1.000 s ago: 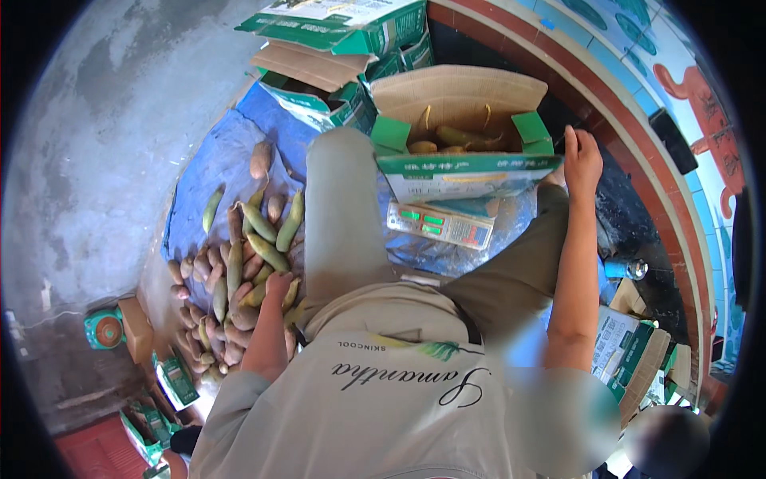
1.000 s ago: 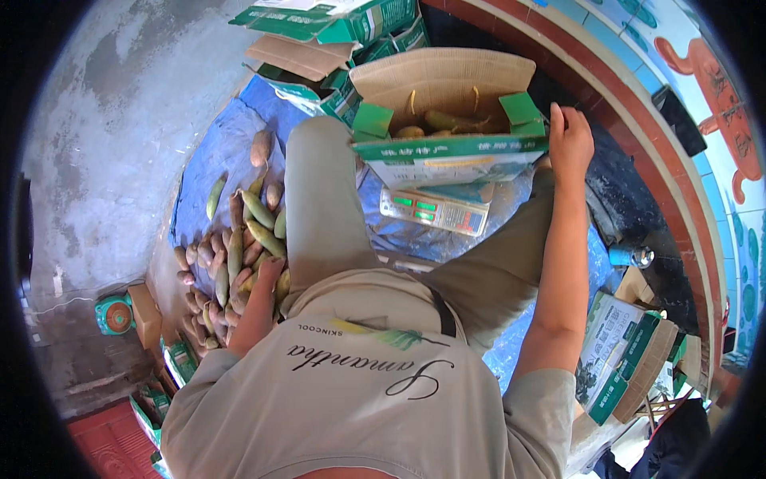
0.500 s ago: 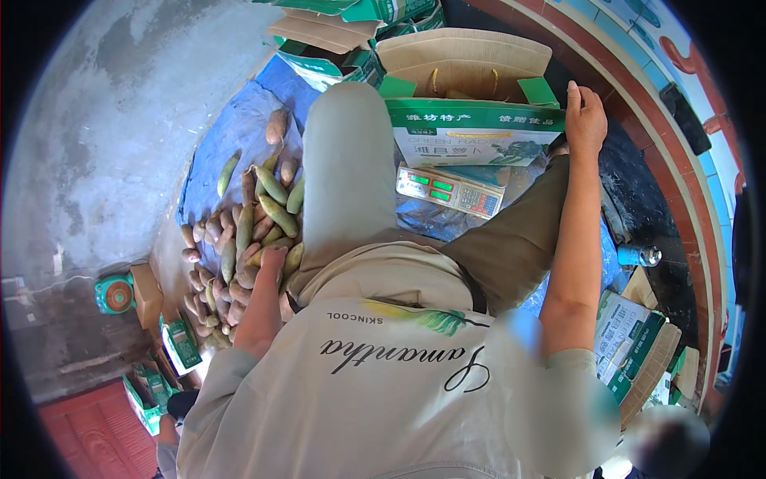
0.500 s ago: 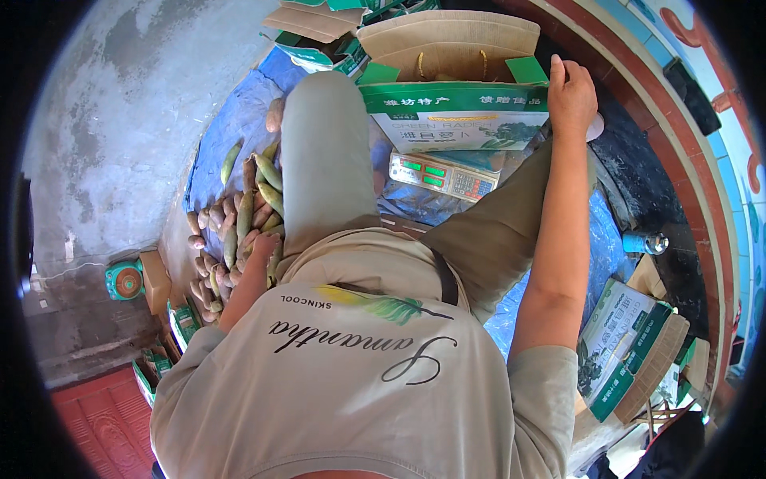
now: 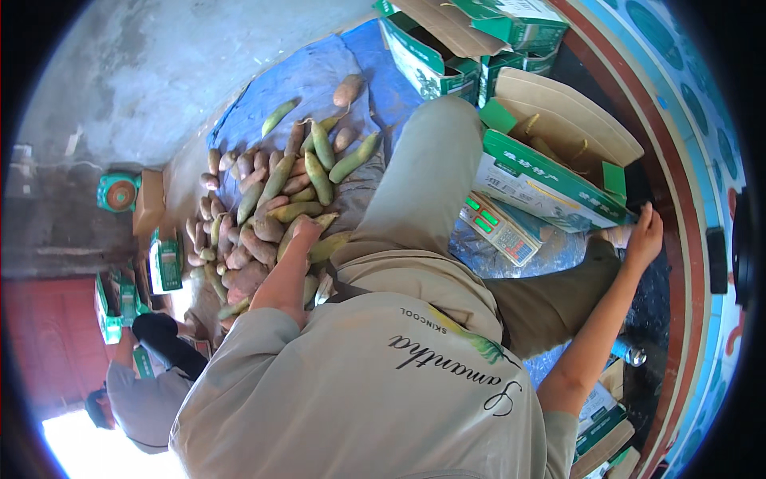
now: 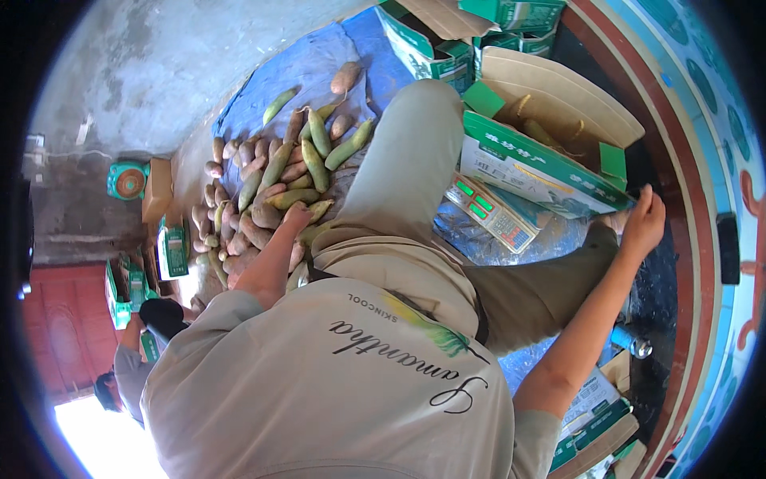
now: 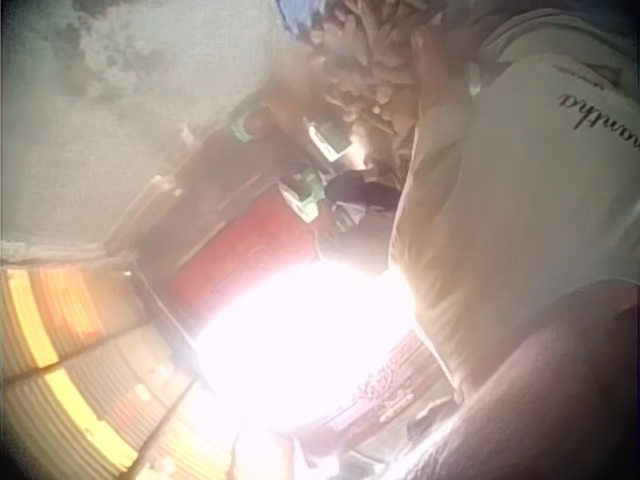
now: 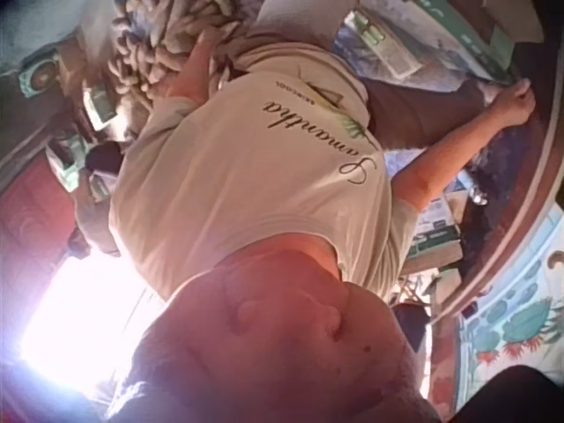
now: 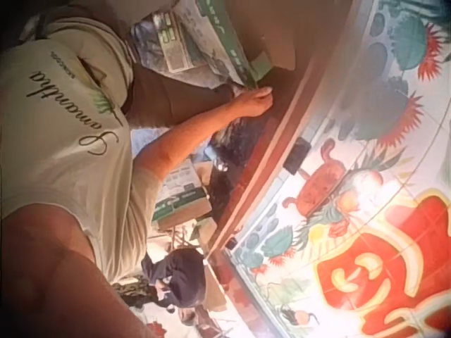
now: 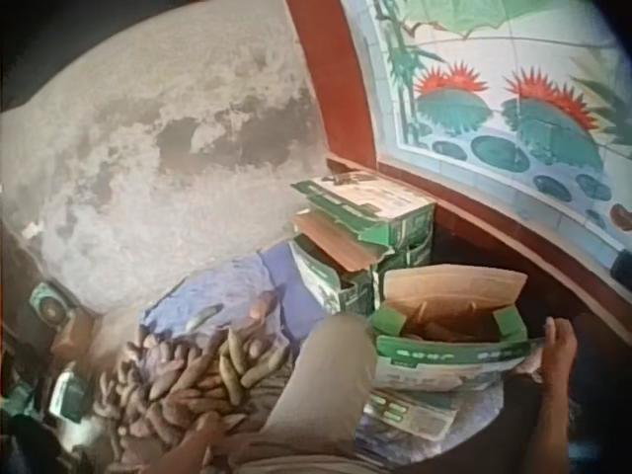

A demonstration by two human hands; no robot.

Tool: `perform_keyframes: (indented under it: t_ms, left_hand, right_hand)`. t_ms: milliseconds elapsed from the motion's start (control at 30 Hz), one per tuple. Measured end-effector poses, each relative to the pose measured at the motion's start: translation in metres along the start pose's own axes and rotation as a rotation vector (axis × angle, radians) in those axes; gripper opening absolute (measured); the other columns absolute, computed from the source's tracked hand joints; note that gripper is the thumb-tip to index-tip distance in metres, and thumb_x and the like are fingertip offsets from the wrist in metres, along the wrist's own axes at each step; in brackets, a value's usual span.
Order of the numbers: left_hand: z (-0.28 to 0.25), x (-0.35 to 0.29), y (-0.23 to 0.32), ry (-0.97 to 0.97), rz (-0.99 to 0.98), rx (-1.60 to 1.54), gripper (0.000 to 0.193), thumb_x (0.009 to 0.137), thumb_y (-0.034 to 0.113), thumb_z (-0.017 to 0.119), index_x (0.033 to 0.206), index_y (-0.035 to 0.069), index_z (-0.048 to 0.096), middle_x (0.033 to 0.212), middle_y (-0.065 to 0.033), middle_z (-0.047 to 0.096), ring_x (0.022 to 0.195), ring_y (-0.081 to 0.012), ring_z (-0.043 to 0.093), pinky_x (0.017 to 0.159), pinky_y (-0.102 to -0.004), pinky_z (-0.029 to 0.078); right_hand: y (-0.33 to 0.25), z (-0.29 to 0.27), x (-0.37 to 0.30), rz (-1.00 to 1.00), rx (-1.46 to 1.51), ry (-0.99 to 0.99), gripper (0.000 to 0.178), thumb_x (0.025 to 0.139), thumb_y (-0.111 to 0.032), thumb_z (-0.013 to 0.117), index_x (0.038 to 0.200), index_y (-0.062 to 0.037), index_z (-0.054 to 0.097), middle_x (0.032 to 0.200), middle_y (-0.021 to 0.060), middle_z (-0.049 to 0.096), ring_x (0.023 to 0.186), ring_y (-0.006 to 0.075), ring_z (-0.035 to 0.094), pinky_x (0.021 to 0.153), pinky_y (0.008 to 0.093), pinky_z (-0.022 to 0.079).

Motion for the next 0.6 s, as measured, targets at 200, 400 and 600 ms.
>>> perform_keyframes:
  t_ms: [200,400,600]
  left_hand:
    - [0.026,-0.02,0.005,-0.138,-0.118,0.029,0.038,0.08,0.032,0.06,0.105,0.005,0.071,0.111,-0.0176,0.067,0.107,-0.0329,0.063,0.091,-0.0423,0.049]
    - [0.045,-0.018,-0.001,-0.307,0.096,0.432,0.037,0.083,0.03,0.057,0.105,0.004,0.071,0.112,-0.0179,0.067,0.11,-0.0327,0.062,0.094,-0.0413,0.048]
    - [0.041,-0.025,-0.003,-0.262,-0.118,0.128,0.038,0.086,0.032,0.053,0.105,0.005,0.071,0.115,-0.0172,0.066,0.111,-0.0314,0.061,0.096,-0.0399,0.047]
  right_hand:
    - [0.039,-0.029,-0.014,0.019,-0.165,-0.058,0.036,0.097,-0.035,0.053,0.099,-0.0024,0.067,0.092,0.0179,0.066,0.086,0.0348,0.063,0.074,0.041,0.048]
    - [0.075,-0.039,-0.029,0.164,-0.232,-0.101,0.045,0.098,-0.044,0.049,0.103,-0.0048,0.068,0.096,0.0144,0.07,0.092,0.0309,0.066,0.078,0.0387,0.049]
    - [0.086,-0.042,-0.035,0.205,-0.248,-0.141,0.047,0.099,-0.044,0.047,0.103,-0.0026,0.068,0.097,0.0148,0.071,0.092,0.0295,0.067,0.079,0.0387,0.05]
Point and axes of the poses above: each hand's wrist, its own x-axis towards the middle knuckle, its own z-axis out of the palm, y = z × x, the point moved 9 cm from there along x, towards the middle knuckle
